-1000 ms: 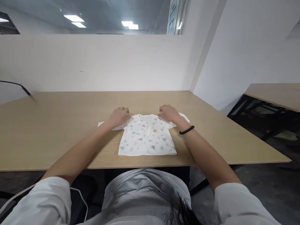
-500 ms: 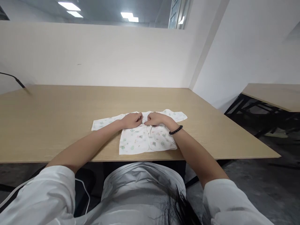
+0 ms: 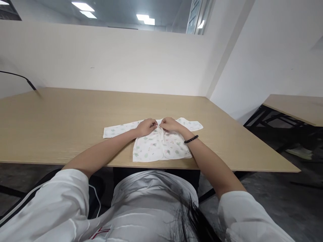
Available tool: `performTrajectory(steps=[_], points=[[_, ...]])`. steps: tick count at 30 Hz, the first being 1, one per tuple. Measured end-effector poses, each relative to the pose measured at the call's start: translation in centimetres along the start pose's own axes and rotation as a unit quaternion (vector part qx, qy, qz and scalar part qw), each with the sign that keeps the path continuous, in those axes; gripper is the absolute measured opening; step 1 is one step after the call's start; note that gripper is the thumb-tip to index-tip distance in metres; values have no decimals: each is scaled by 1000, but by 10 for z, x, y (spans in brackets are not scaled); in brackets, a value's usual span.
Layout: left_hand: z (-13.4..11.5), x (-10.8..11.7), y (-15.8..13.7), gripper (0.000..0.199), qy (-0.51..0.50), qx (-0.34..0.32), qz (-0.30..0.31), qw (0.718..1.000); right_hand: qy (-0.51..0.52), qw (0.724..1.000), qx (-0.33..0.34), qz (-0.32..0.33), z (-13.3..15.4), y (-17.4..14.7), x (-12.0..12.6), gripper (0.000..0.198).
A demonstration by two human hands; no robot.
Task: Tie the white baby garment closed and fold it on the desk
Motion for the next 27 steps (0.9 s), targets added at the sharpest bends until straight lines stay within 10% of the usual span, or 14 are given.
performTrajectory(steps=[27], points=[[10,-4,3,19,-125,-5,-24,992,149,986,12,-68,-13,12,-22,12]])
Point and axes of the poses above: each hand's wrist, its own y-axis towards the middle knuckle, its own x-axis out of the back of the hand, z = x × y, the point moved 2 cm from there along y, towards the middle knuckle, and after that the axes turned 2 degrees about y, right-handed, at the moved point
